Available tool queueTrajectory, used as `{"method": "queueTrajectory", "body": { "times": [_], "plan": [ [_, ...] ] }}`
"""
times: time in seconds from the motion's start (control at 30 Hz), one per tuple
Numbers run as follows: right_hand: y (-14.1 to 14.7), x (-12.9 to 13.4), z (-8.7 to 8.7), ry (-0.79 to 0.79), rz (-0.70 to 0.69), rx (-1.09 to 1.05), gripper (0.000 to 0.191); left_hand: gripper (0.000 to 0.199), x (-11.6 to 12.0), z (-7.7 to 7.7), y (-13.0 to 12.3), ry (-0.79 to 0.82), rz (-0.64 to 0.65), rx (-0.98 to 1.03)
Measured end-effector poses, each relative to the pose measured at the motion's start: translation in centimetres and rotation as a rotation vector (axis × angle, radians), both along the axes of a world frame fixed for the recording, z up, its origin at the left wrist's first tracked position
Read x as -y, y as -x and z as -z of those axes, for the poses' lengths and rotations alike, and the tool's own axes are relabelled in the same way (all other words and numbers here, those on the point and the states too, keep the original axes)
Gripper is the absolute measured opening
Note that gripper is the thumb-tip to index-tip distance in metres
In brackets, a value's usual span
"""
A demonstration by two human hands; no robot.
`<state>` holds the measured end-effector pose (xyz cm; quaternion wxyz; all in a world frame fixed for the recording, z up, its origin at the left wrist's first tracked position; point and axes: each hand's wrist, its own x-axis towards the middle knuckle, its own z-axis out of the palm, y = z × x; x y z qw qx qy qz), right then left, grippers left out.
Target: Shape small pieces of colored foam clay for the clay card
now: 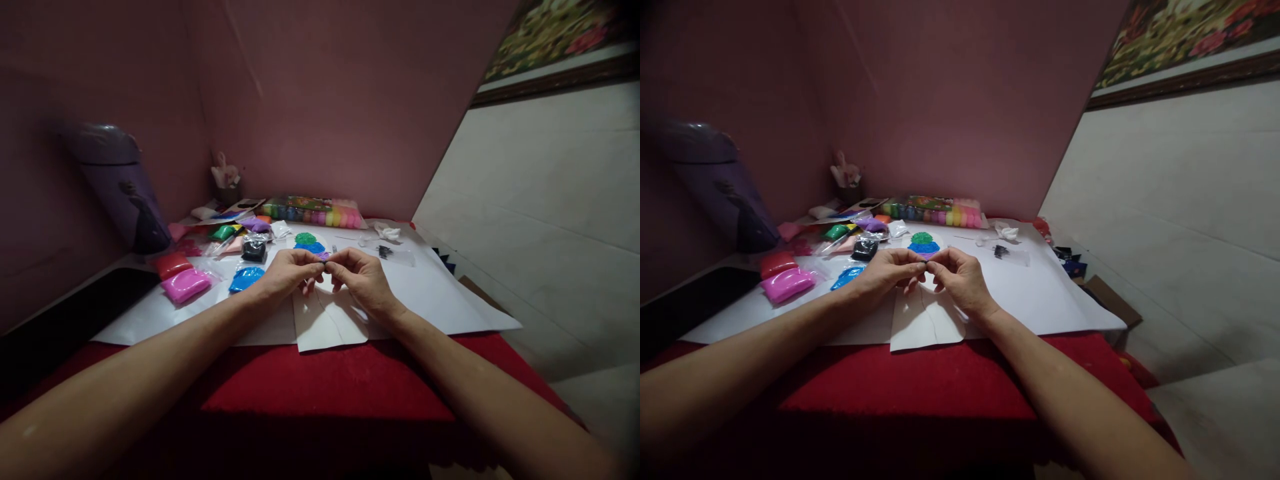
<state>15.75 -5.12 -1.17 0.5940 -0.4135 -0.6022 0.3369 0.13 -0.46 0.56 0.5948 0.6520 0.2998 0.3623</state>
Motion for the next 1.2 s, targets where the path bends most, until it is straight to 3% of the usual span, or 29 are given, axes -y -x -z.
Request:
{"method": "queueTrajectory", "body": {
  "times": [0.63, 0.87, 1.03, 1.2],
  "plan": [
    [-0.24, -0.62, 0.16, 0.038, 0.164, -0.054, 0.016, 0.007, -0.20, 0.38, -0.01, 0.070, -0.082, 0.153],
    [-0.47, -0.70, 0.46, 0.022, 0.134, -0.040, 0.018, 0.023, -0.21, 0.60, 0.12, 0.096, 0.046, 0.106],
    [-0.40, -0.40, 0.36, 0.002, 0.105, 0.055, 0.017, 0.021, -0.11, 0.69, 0.24, 0.079, 0.105, 0.029],
    [-0.37, -0.42, 0.43, 0.001, 0.081, 0.089, 0.014, 0.015, -0.26, 0.78, 0.26, 0.058, 0.075, 0.032]
  ]
}}
